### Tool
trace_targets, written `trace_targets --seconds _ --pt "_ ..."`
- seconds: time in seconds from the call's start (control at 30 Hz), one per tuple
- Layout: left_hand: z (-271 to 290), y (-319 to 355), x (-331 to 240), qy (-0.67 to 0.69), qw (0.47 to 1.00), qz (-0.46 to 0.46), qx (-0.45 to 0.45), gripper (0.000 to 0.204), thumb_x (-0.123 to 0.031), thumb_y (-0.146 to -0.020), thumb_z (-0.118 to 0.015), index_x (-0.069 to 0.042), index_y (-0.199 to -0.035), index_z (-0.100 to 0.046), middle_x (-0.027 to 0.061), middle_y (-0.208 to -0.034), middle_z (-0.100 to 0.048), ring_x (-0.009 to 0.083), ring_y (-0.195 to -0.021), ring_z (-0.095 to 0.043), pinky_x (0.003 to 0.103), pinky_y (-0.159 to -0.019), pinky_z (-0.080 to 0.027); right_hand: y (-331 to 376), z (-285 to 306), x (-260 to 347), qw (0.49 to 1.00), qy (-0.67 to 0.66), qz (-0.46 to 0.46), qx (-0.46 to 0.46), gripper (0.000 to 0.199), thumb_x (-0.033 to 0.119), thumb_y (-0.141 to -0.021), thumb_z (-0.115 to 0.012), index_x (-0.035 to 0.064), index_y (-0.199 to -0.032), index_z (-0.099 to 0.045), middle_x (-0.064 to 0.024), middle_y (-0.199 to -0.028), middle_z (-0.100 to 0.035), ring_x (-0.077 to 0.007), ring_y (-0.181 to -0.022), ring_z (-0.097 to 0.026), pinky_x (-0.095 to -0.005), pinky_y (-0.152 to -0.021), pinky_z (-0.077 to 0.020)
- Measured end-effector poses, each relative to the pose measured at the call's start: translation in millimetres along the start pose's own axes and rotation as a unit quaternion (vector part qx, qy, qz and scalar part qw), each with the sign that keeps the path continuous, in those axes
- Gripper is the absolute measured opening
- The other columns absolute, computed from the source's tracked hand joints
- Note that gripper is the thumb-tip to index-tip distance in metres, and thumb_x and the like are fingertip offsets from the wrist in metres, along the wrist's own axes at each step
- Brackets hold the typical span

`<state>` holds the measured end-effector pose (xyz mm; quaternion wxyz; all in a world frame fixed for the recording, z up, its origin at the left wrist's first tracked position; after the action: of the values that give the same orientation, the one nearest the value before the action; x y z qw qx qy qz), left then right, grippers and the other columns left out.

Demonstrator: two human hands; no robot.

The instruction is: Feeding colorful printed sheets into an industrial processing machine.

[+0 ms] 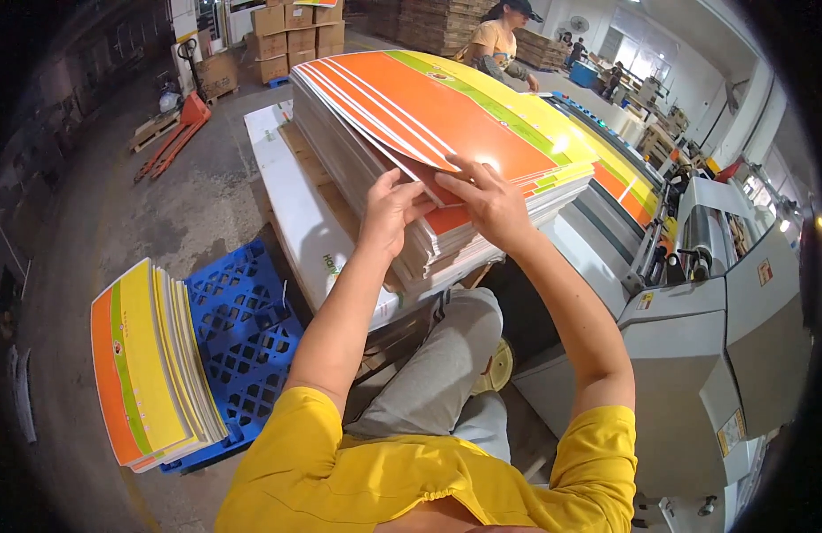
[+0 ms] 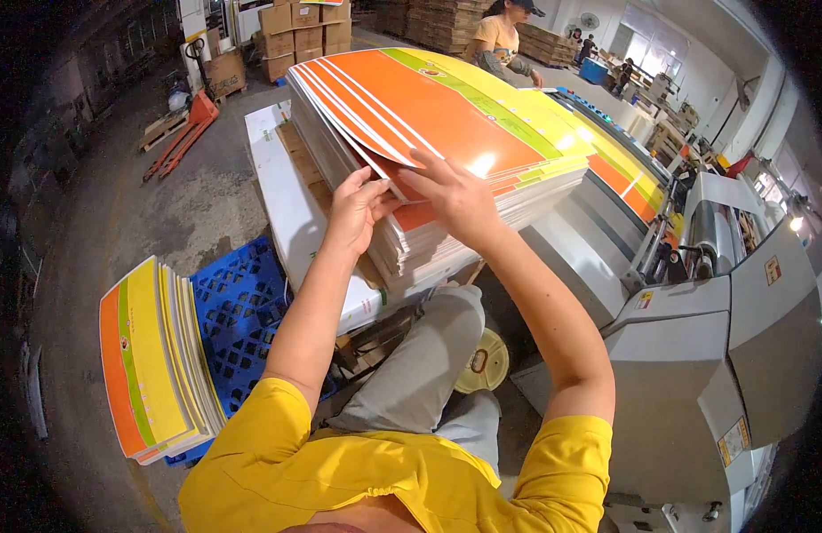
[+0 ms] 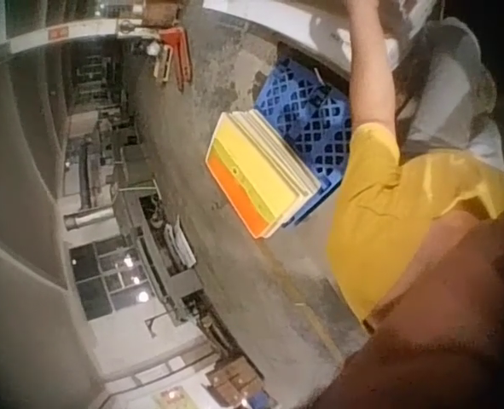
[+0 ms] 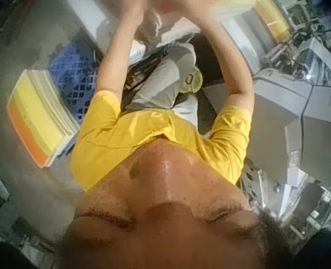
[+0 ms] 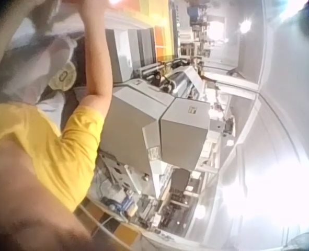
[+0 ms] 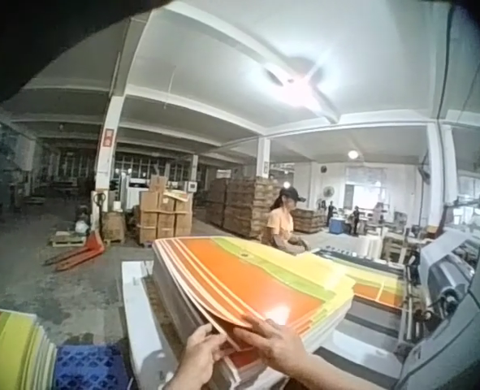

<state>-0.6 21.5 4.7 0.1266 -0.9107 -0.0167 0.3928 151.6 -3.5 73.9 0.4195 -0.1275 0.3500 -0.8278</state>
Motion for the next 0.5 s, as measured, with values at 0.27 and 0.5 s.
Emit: trace_targets --seconds 0.27,0.5 --pt "-1.1 -2.3 5.0 -0.027 0.999 -0.010 -0.035 0.064 -0.007 -0.078 -0.057 0.011 -0.125 -0.018 0.0157 -0.094 -0.054 0.0196 -0.078 -0.059 0.031 -0.068 -0.053 -5.3 -5.2 -3.2 0.987 -0.063 -0.144 0.035 0.019 0.017 -0.077 -0.055 0.0059 -0.089 -0.065 -0.0139 -0.098 -0.058 -0.0289 -0.091 -0.053 -0.0368 -0.074 -0.0446" --pt "-9.3 2.9 -0.6 -0.058 0.997 -0.015 -0.056 0.062 -0.008 -0.080 -0.057 0.011 -0.125 -0.020 0.0171 -0.096 -0.054 0.0204 -0.080 -0.059 0.031 -0.070 -0.052 -20.6 -6.3 0.3 0.969 -0.037 -0.223 0.099 0.028 0.032 -0.073 -0.052 0.0076 -0.069 -0.065 -0.0127 -0.063 -0.059 -0.0314 -0.065 -0.057 -0.0390 -0.062 -0.0463"
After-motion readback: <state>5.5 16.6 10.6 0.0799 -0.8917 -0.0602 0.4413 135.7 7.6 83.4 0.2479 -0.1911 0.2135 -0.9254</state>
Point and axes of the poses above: each hand's wrist, its own y-axis away from the middle knuckle, its own z-axis out of the back of the hand, x = y × z, the point moved 2 cm from there along -y, towards the middle knuckle
